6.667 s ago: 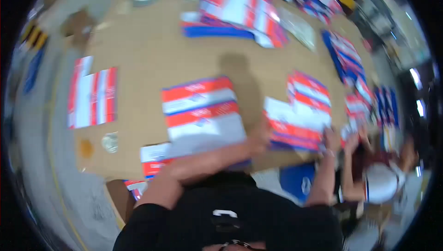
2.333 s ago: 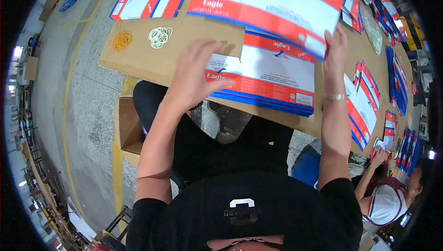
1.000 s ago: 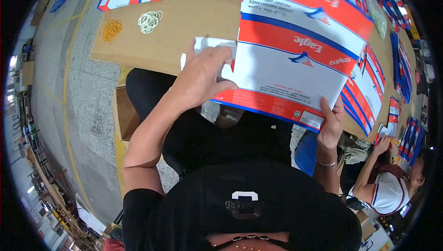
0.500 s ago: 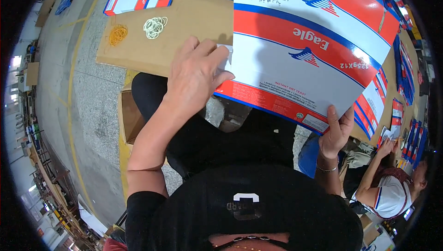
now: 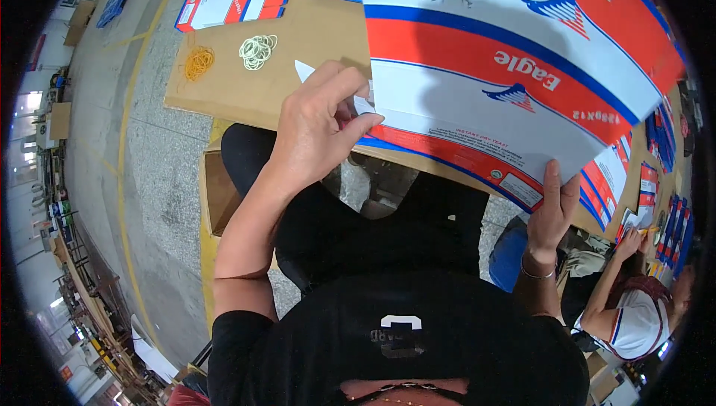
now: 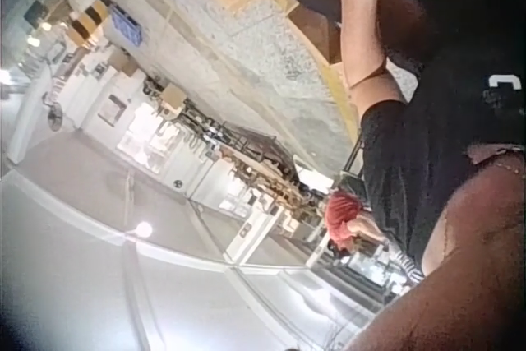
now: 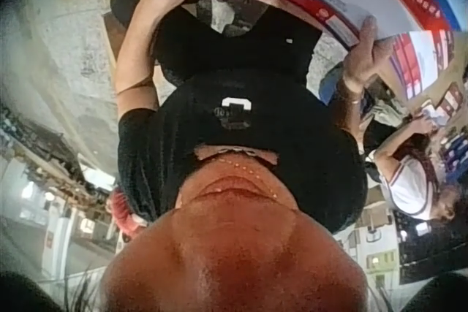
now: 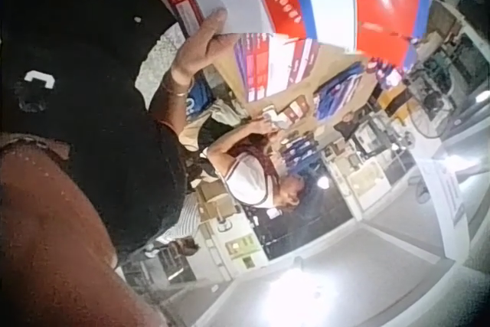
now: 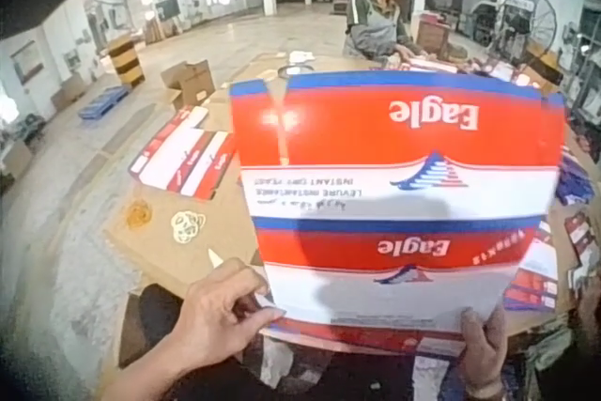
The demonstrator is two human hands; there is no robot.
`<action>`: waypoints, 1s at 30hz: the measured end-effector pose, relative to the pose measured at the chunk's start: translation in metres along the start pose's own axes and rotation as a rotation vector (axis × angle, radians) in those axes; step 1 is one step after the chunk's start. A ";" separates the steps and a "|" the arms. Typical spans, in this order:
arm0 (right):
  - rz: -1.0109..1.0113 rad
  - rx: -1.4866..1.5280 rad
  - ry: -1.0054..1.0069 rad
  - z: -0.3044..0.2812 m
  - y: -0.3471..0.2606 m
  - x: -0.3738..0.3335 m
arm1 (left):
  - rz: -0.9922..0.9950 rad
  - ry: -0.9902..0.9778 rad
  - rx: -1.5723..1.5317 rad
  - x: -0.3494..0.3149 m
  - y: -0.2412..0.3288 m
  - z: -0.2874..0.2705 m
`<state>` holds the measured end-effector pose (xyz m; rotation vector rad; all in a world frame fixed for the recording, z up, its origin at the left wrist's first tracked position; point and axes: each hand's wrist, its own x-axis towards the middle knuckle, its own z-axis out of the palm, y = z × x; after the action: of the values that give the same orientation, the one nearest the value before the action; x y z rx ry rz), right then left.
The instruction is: The recorder is folding and counting packages of yeast at a packaging station.
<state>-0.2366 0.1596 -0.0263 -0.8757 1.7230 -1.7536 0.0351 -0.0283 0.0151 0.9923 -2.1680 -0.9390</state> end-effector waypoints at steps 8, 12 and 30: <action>-0.120 -0.125 -0.002 0.007 0.006 -0.002 | 0.213 0.176 0.110 -0.002 -0.024 0.020; -0.039 -0.111 -0.005 0.010 0.008 -0.003 | 0.237 0.212 0.155 -0.002 -0.028 0.023; -0.008 -0.077 0.016 0.021 0.022 0.010 | 0.284 0.159 0.359 0.002 -0.035 0.031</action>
<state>-0.2283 0.1372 -0.0480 -0.9045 1.8098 -1.7138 0.0253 -0.0357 -0.0303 0.8515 -2.3061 -0.3338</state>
